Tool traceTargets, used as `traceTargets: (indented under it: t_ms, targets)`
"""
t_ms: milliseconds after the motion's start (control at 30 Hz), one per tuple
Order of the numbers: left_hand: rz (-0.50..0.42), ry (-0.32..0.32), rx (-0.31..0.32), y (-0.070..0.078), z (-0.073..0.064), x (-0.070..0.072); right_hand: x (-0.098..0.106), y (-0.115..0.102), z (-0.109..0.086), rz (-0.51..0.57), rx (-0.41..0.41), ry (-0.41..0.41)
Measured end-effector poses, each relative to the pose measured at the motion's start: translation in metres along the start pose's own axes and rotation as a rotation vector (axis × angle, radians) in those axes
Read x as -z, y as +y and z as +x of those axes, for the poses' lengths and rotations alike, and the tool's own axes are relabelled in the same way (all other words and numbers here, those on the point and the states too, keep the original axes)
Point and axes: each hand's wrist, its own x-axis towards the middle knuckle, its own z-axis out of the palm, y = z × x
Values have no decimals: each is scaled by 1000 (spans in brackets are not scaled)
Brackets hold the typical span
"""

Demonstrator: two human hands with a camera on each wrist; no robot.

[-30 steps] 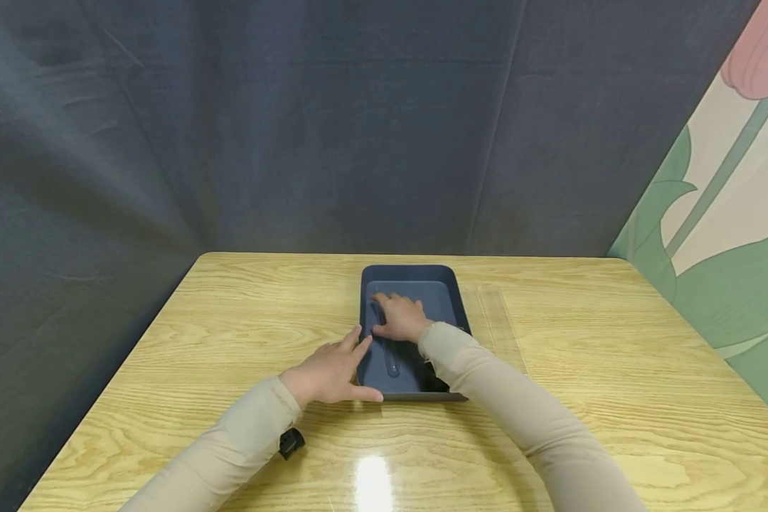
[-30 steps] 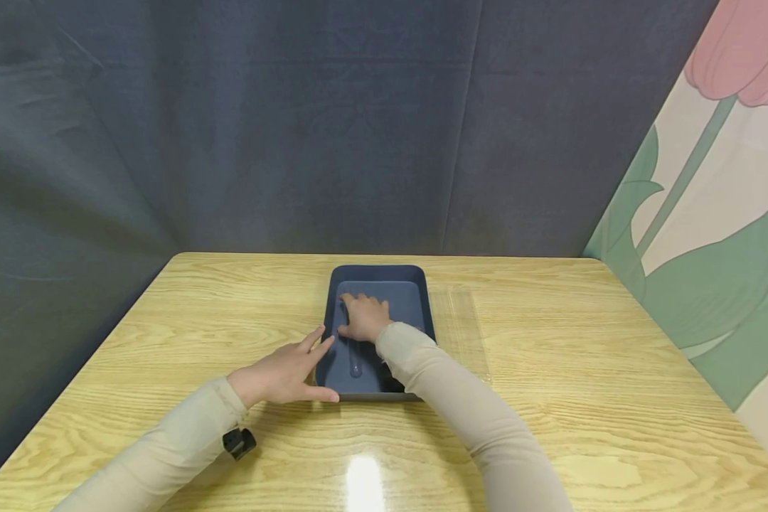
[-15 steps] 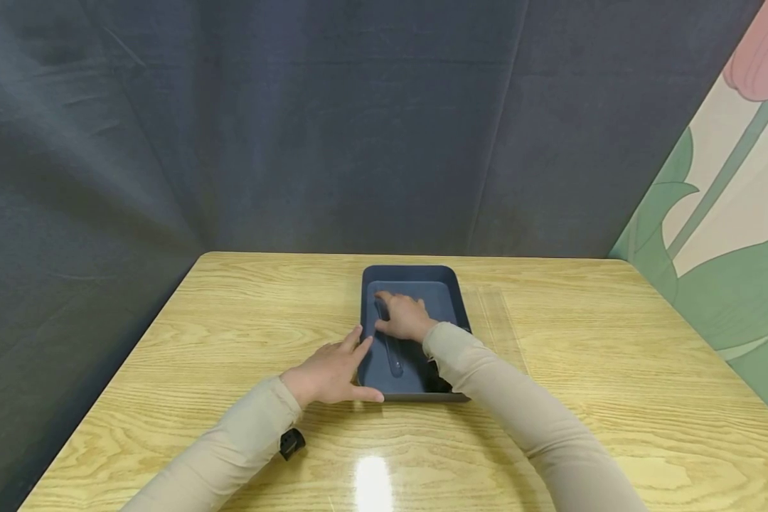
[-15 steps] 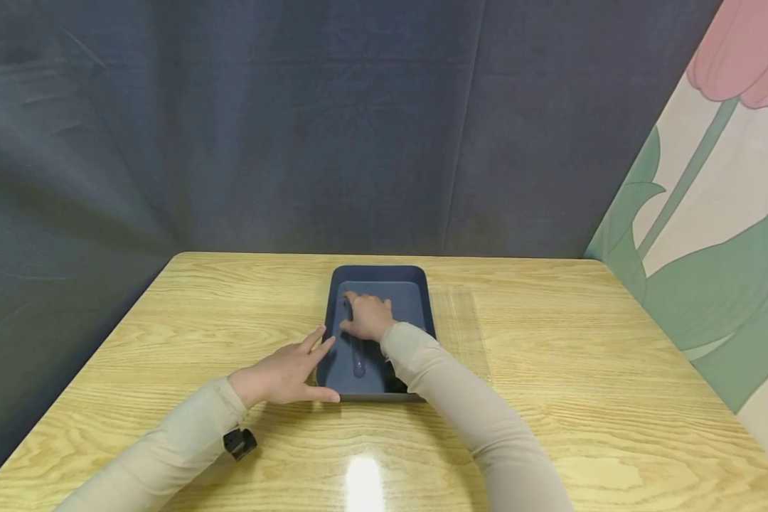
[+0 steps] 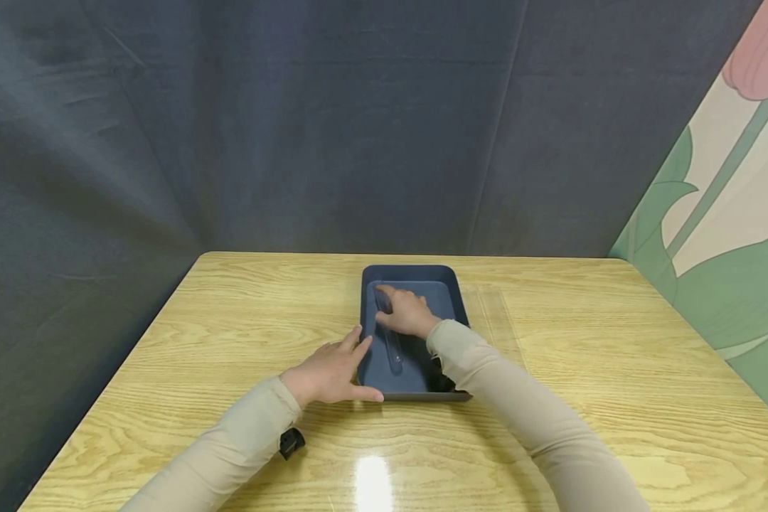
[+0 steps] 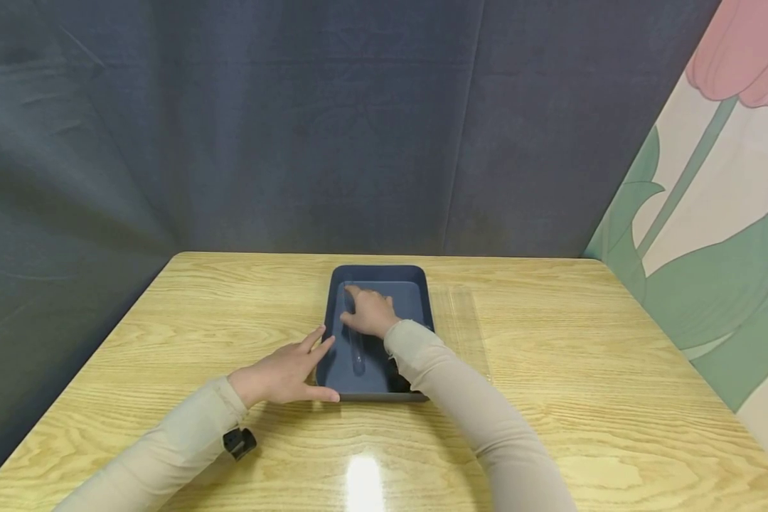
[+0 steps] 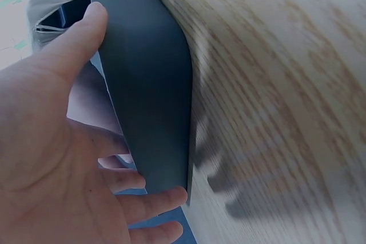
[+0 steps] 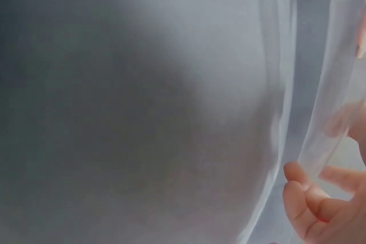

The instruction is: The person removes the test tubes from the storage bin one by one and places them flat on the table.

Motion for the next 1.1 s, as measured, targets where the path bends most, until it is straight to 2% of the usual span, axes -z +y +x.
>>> traceTargets:
  t_ms: [533, 767, 1100]
  targets:
    - [5, -7, 5, 0, 0, 1, 8, -1, -3, 18, 38, 70]
    - [8, -9, 1, 0, 0, 1, 12, 0, -5, 26, 28, 55]
    - [1, -9, 13, 1, 0, 1, 18, 3, -9, 47, 55, 58]
